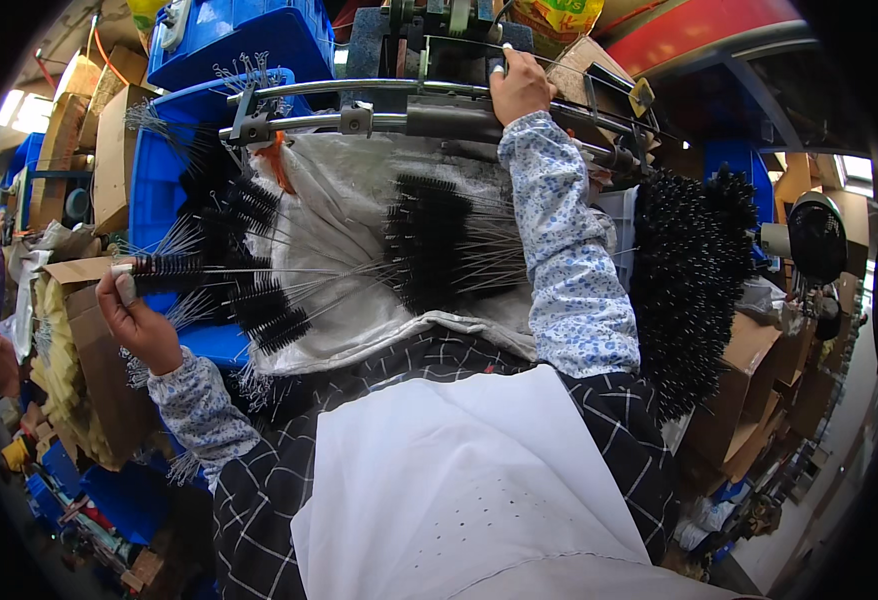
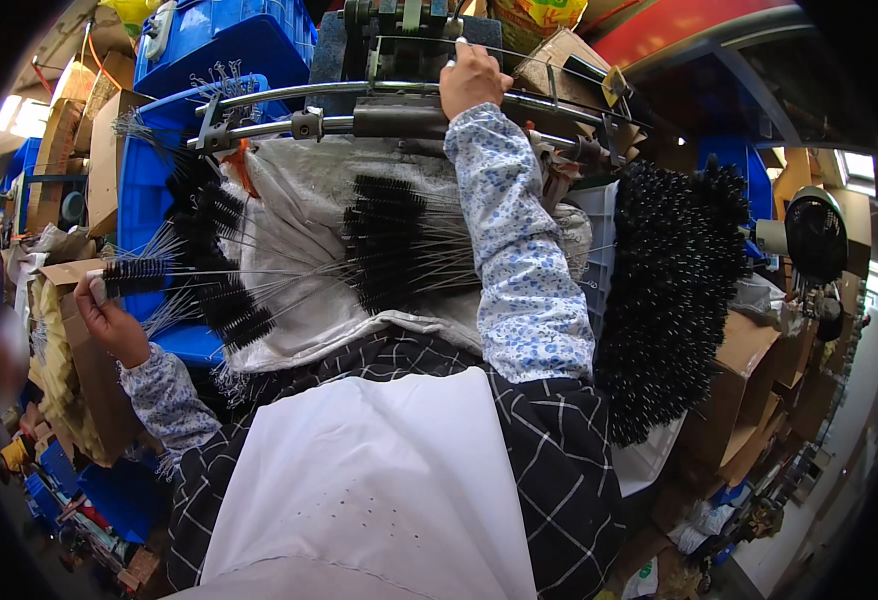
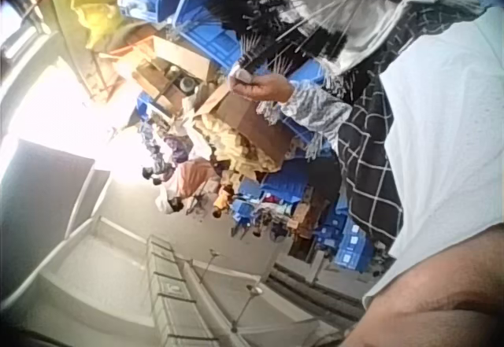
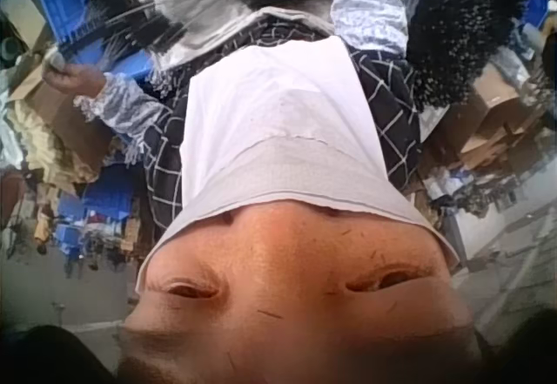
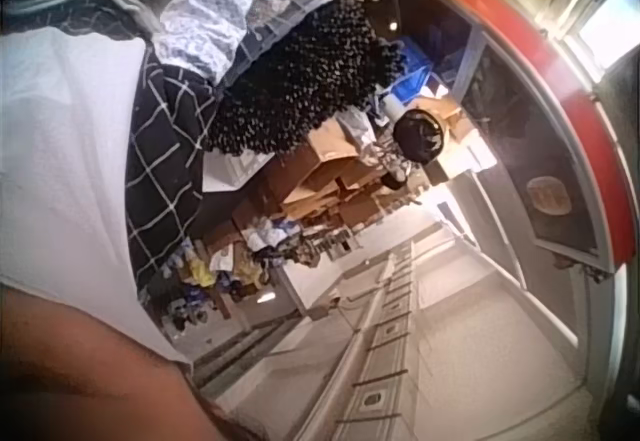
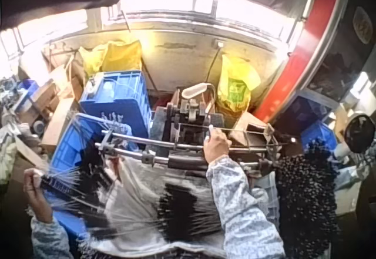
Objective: Operating a machine to assemble and finish industrial-style brushes, including gathering materials and using a heat tool.
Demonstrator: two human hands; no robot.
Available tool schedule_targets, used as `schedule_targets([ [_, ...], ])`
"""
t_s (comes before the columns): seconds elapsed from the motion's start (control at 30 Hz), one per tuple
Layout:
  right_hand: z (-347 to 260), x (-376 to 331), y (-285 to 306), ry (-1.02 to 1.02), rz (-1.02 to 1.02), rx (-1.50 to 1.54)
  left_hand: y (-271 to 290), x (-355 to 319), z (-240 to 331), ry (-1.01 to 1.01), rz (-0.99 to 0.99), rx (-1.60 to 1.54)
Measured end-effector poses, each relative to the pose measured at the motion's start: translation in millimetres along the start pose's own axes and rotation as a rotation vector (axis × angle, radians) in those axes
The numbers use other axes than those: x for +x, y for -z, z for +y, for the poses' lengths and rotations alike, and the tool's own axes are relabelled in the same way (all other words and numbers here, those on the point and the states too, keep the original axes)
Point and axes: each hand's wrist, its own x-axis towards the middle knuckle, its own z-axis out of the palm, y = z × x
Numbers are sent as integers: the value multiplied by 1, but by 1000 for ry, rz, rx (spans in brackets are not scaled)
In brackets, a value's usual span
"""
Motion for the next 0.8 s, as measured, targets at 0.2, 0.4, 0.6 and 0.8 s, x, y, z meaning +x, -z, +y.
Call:
schedule_targets([
  [0.2,-39,-3,-9,1,-24,-69,0,15,19,-115,128,-284],
  [0.4,6,0,3,29,-18,-76,33,32,7,-133,416,-165],
  [0.6,76,29,31,-74,-227,43,31,18,-1,-651,186,926],
  [0.8,91,59,42,40,-358,-564,-61,-4,20,306,-120,-824],
])
